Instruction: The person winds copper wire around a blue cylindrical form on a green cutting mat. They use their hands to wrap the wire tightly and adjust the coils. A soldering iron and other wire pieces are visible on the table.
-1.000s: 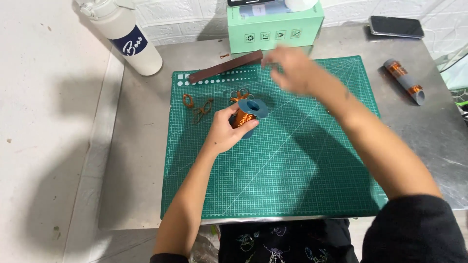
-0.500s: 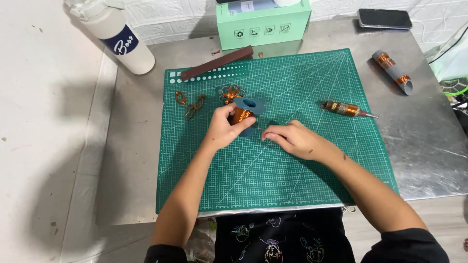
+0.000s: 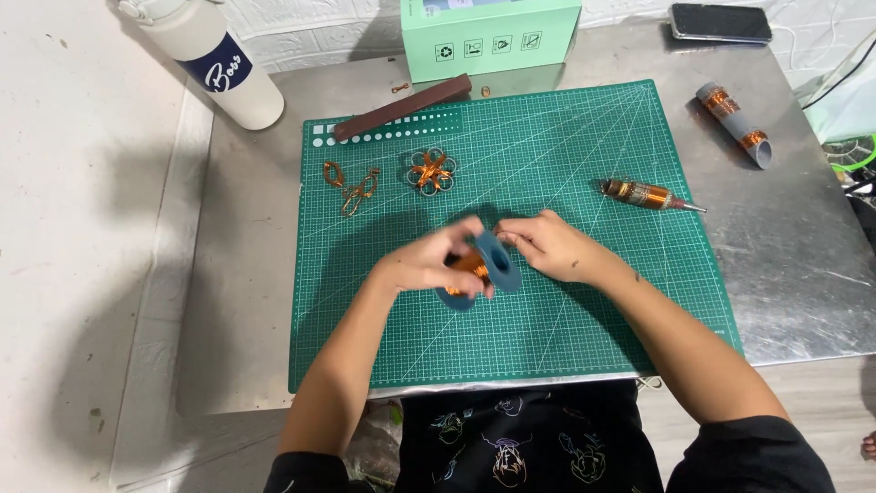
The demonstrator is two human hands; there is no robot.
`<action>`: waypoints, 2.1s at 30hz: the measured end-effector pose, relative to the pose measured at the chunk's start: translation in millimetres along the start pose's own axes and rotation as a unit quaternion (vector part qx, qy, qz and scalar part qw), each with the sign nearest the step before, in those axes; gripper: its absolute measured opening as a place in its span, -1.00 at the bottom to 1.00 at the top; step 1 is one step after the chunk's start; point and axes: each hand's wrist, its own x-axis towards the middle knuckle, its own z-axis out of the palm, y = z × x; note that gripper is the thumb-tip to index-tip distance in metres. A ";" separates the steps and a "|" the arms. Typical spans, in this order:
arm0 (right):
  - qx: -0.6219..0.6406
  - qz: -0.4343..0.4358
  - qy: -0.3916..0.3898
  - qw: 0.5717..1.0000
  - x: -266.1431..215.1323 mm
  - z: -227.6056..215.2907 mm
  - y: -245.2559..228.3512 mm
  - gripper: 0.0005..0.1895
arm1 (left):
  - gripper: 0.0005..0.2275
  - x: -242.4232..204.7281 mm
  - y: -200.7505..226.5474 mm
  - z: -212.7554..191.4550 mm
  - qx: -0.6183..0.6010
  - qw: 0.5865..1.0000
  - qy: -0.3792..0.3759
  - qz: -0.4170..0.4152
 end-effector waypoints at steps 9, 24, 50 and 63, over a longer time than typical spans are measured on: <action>-0.204 -0.137 0.051 0.968 -1.1 -5.0 -2.4 -0.72 | -0.56 12.2 6.7 2.2 0.077 0.965 -0.115 -0.222; -0.264 -0.232 0.178 0.919 -6.4 -0.1 12.9 -0.77 | -0.61 11.1 18.7 -1.6 0.062 0.963 0.162 -0.207; -0.040 -0.203 0.033 0.978 8.9 -2.3 -4.7 -0.82 | -0.60 5.0 10.1 -11.7 0.038 0.980 -0.107 -0.165; -0.303 -0.406 0.211 0.836 2.8 -1.8 2.2 -0.83 | -0.56 15.0 17.6 6.0 0.015 0.964 -0.021 -0.264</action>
